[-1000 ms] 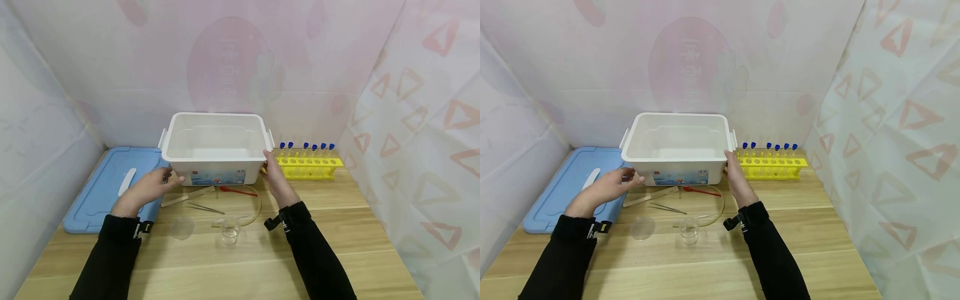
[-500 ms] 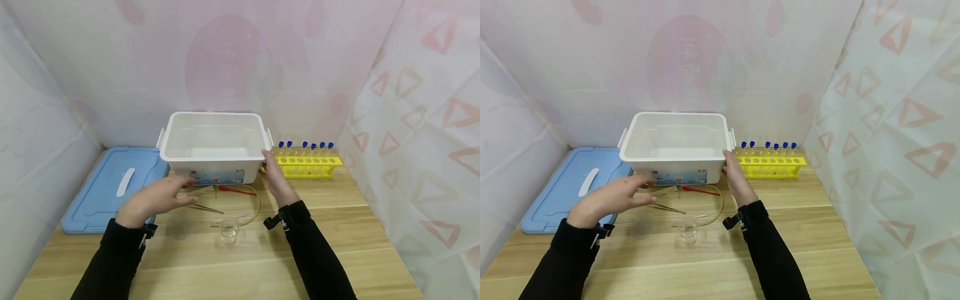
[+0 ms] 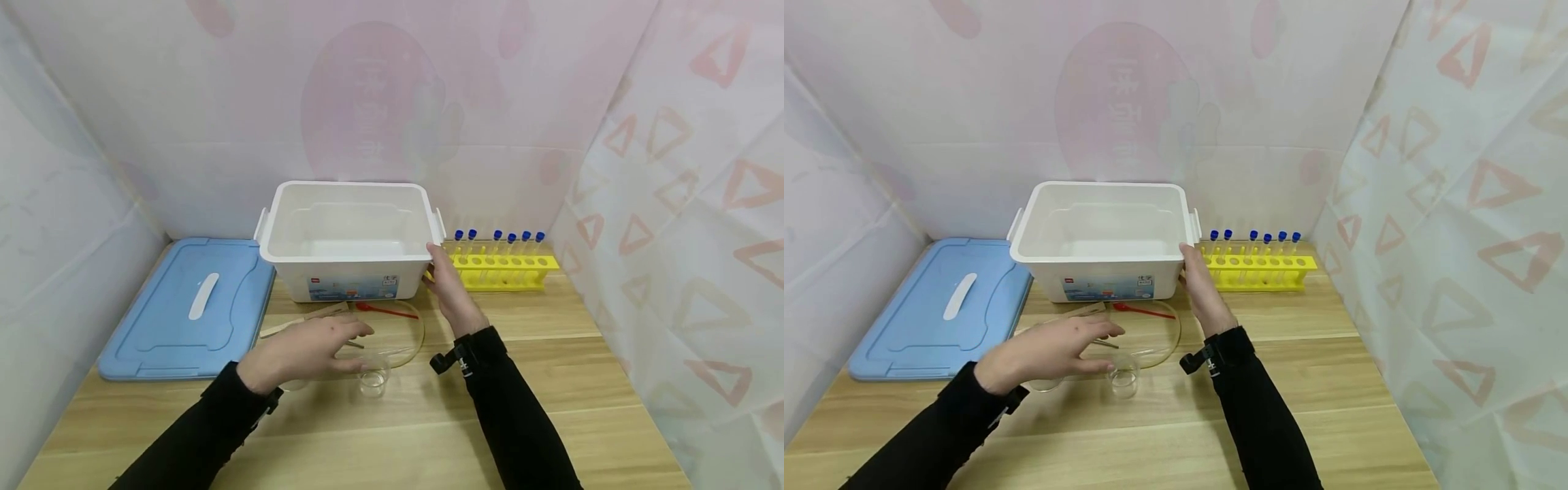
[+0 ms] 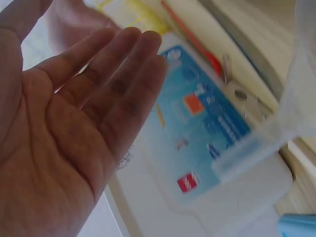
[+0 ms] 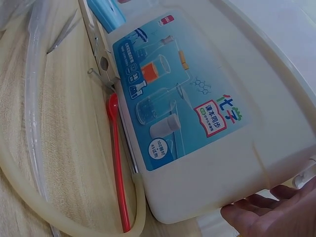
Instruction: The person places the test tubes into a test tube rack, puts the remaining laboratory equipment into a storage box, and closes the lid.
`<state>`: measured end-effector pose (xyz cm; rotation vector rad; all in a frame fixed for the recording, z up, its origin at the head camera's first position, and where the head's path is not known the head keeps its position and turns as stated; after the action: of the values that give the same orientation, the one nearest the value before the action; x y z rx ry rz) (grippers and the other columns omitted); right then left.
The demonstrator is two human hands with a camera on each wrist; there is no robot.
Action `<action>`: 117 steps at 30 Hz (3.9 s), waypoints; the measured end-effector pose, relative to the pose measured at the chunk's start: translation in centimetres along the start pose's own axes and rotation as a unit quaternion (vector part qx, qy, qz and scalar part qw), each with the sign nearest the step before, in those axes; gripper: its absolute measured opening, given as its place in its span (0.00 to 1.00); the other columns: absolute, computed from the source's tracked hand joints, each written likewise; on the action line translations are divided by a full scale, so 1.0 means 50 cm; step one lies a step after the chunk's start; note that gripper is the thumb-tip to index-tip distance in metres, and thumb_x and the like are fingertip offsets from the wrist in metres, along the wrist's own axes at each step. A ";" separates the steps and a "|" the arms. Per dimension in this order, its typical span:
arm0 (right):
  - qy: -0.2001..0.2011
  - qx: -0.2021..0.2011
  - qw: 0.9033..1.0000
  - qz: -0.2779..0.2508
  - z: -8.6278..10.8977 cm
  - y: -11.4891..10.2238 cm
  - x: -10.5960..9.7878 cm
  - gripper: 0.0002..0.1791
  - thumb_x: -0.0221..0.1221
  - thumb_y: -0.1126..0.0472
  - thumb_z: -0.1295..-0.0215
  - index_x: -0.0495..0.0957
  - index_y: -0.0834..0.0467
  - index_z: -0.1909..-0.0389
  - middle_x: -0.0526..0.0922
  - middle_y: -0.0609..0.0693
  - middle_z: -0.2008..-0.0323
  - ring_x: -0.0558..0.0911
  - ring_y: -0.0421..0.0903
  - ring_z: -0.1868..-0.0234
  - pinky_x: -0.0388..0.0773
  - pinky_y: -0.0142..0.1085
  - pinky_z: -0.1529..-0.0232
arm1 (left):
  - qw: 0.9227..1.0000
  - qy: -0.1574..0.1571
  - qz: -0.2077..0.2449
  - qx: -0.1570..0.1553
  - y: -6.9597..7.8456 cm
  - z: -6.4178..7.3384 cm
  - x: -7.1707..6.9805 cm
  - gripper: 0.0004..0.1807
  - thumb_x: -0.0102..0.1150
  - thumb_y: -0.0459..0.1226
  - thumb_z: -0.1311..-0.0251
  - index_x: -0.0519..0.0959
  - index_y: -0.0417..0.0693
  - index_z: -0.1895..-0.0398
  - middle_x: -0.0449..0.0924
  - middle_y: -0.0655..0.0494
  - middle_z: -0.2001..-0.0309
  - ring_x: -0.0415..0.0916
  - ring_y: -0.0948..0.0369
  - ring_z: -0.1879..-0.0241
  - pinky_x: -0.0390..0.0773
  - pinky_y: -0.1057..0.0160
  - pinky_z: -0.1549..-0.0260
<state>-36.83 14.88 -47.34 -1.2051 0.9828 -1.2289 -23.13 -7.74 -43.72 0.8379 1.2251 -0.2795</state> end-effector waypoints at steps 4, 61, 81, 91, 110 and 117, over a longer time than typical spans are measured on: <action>0.002 -0.002 1.000 0.001 0.000 -0.001 0.000 0.43 0.43 0.36 0.04 0.45 0.45 0.00 0.40 0.55 0.00 0.45 0.65 0.00 0.49 0.72 0.02 | 1.000 -0.009 -0.013 0.018 0.016 -0.011 0.020 0.36 0.73 0.55 0.18 0.81 0.42 0.20 0.86 0.42 0.22 0.84 0.43 0.22 0.84 0.38 0.20; 0.001 -0.005 1.000 0.010 0.000 0.005 -0.001 0.42 0.43 0.34 0.04 0.48 0.45 0.01 0.44 0.54 0.01 0.49 0.66 0.01 0.52 0.74 0.03 | 0.990 0.119 -0.063 0.050 -0.010 0.015 -0.305 0.28 0.76 0.35 0.21 0.83 0.47 0.21 0.86 0.47 0.26 0.89 0.49 0.34 0.93 0.45 0.37; -0.001 -0.008 1.000 0.010 0.002 0.002 0.000 0.42 0.43 0.34 0.04 0.48 0.44 0.01 0.44 0.54 0.01 0.48 0.66 0.01 0.51 0.74 0.03 | 0.985 0.140 -0.100 -0.025 -0.138 -0.023 -0.345 0.28 0.73 0.35 0.18 0.81 0.44 0.19 0.83 0.39 0.25 0.88 0.41 0.37 0.91 0.41 0.39; -0.003 -0.009 1.000 0.016 0.000 0.003 -0.001 0.41 0.42 0.35 0.04 0.48 0.44 0.01 0.44 0.53 0.01 0.48 0.65 0.01 0.51 0.75 0.04 | 0.985 0.104 -0.116 -0.069 -0.198 -0.055 -0.323 0.29 0.74 0.37 0.18 0.80 0.42 0.19 0.82 0.35 0.24 0.87 0.41 0.35 0.91 0.40 0.36; -0.004 -0.013 1.000 0.020 0.003 0.000 -0.003 0.43 0.41 0.34 0.04 0.46 0.47 0.00 0.43 0.55 0.01 0.47 0.66 0.01 0.51 0.75 0.04 | 0.988 0.035 -0.082 -0.128 -0.276 -0.106 -0.284 0.31 0.75 0.41 0.18 0.80 0.42 0.18 0.81 0.34 0.23 0.85 0.39 0.28 0.88 0.39 0.30; -0.006 -0.006 1.000 0.018 0.002 0.000 -0.002 0.43 0.41 0.35 0.04 0.45 0.46 0.00 0.44 0.55 0.01 0.48 0.66 0.01 0.53 0.74 0.04 | 0.991 0.027 -0.102 -0.086 -0.267 -0.115 -0.264 0.27 0.76 0.41 0.18 0.84 0.39 0.24 0.86 0.35 0.27 0.87 0.39 0.32 0.88 0.40 0.29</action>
<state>-36.73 15.00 -47.34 -1.1976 1.0004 -1.1872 -39.97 -15.93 -37.79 0.5751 1.3675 -0.3140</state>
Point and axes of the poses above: each hand's wrist, its own z-axis away from the middle knuckle, its own x-axis out of the palm, y = z × x, the point moved 7 cm from there along -z, towards the middle knuckle
